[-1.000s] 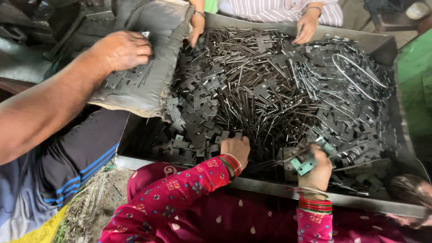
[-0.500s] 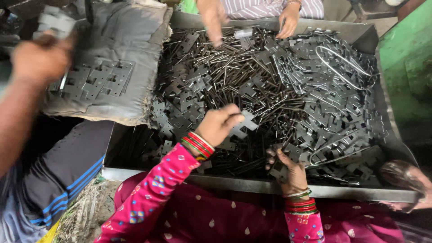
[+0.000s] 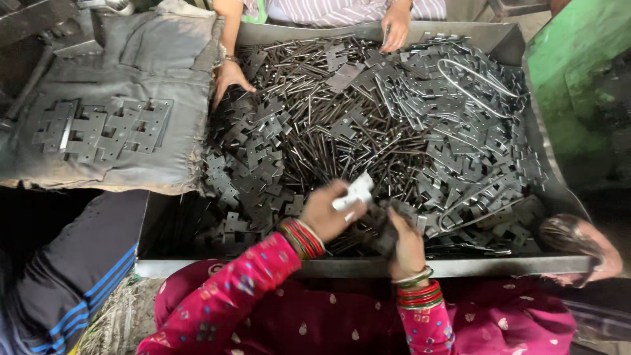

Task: The person sorts various metal hinges and pins by hand from a large bin into a separate pile on a padded surface.

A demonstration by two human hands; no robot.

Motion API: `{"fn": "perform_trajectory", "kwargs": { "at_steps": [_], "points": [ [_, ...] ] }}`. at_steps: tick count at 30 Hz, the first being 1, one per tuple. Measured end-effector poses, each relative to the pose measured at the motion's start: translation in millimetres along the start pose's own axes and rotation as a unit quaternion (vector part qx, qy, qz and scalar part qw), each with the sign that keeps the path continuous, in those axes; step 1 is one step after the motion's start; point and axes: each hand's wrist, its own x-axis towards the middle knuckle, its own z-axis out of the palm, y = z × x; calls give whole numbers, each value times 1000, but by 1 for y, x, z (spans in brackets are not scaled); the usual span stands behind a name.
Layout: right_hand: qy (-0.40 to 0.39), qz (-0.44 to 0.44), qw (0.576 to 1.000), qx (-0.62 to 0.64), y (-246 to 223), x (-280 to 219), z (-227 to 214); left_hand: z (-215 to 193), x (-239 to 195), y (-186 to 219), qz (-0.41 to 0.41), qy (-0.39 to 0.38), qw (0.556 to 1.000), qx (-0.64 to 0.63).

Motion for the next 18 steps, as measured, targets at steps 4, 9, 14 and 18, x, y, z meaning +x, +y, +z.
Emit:
{"fn": "perform_trajectory", "kwargs": {
  "at_steps": [4,9,14,18],
  "points": [
    [13,-15,994,-108,4,-10,12,40,-32,2,5,-34,959,280],
    [38,-163,816,-553,-3,7,-27,14,-14,-9,36,57,973,220],
    [160,-364,452,-799,7,66,-82,-13,0,20,78,88,950,291],
    [155,-239,507,-814,7,78,-83,-41,8,46,102,169,868,456]
  ]
}}
